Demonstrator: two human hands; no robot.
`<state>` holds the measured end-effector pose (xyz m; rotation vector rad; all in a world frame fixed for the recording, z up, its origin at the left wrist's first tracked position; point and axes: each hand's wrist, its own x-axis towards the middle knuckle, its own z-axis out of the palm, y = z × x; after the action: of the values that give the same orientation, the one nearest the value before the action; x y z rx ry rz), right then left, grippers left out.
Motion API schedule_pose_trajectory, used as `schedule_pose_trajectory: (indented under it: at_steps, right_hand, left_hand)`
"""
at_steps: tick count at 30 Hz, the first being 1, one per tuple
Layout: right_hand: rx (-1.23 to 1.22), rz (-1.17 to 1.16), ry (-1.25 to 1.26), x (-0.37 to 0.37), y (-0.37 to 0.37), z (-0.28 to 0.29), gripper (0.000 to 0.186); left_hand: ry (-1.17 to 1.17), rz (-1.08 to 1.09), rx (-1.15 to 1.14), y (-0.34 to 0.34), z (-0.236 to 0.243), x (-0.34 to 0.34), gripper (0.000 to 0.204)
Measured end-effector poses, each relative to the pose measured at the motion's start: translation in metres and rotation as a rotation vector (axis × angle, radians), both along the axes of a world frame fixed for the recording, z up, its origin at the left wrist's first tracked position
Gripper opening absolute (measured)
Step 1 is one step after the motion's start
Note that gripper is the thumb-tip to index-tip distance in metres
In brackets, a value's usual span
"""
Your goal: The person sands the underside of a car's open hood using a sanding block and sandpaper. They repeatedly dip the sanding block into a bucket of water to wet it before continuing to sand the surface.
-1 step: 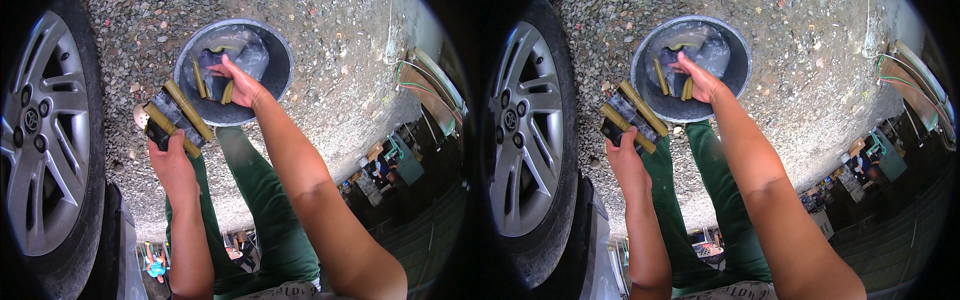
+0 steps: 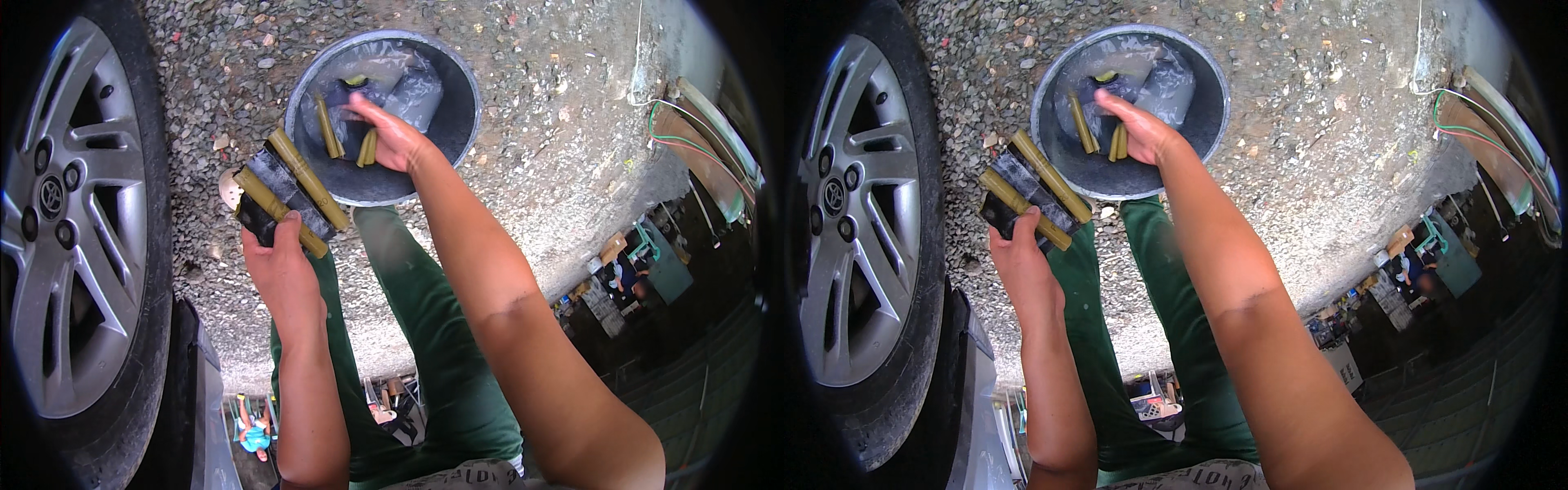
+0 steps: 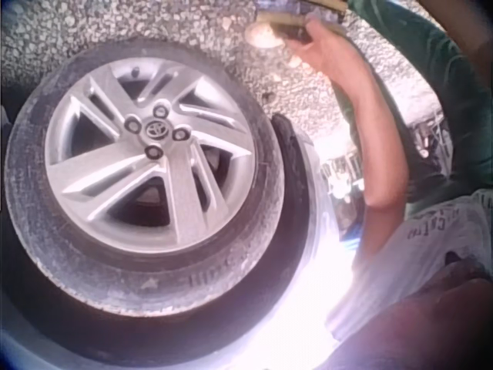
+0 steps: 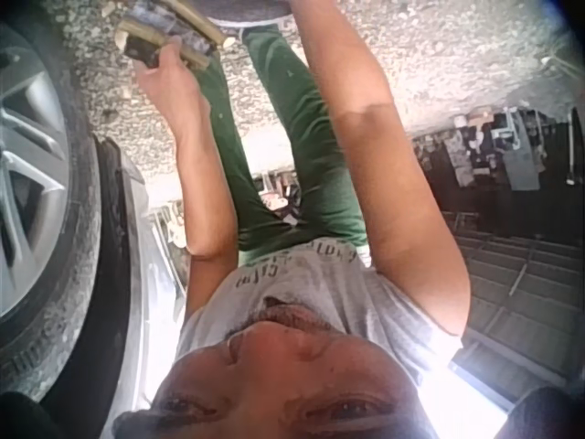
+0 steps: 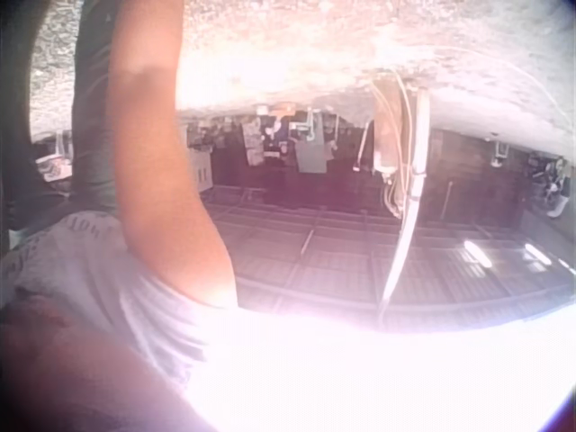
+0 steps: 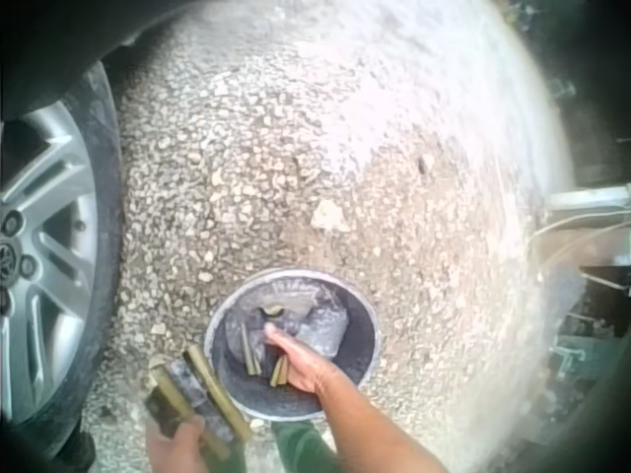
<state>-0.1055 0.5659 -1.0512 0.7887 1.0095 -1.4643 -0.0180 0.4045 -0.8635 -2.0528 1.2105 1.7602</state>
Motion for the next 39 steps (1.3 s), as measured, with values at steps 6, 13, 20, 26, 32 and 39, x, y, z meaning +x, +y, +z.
schedule_pose_trajectory:
  at_steps: [6, 13, 20, 26, 32, 39]
  right_hand:
    - [0.349, 0.307, 0.115, -0.002, -0.056, -0.023, 0.052]
    - [0.434, 0.322, 0.419, 0.02, -0.055, -0.033, 0.048]
    - [0.584, 1.211, 0.519, 0.016, -0.046, -0.085, 0.061]
    - [0.484, 1.35, 0.509, 0.003, -0.025, -0.049, 0.049]
    - [0.482, 0.869, 0.827, 0.005, -0.003, 0.063, 0.053]
    - [0.064, 0.366, 0.419, -0.012, -0.009, 0.239, 0.061]
  left_hand:
    - [0.057, 0.007, 0.018, 0.001, 0.0, -0.002, 0.039]
    - [0.036, 0.086, 0.049, 0.0, -0.001, 0.003, 0.03]
    - [0.062, 0.352, 0.254, -0.006, -0.005, 0.006, 0.028]
    - [0.138, 0.357, 0.336, -0.015, -0.012, 0.026, 0.034]
    - [0.265, 0.247, 0.421, -0.011, -0.017, 0.034, 0.038]
    - [0.264, 0.063, 0.51, -0.003, 0.07, 0.005, 0.04]
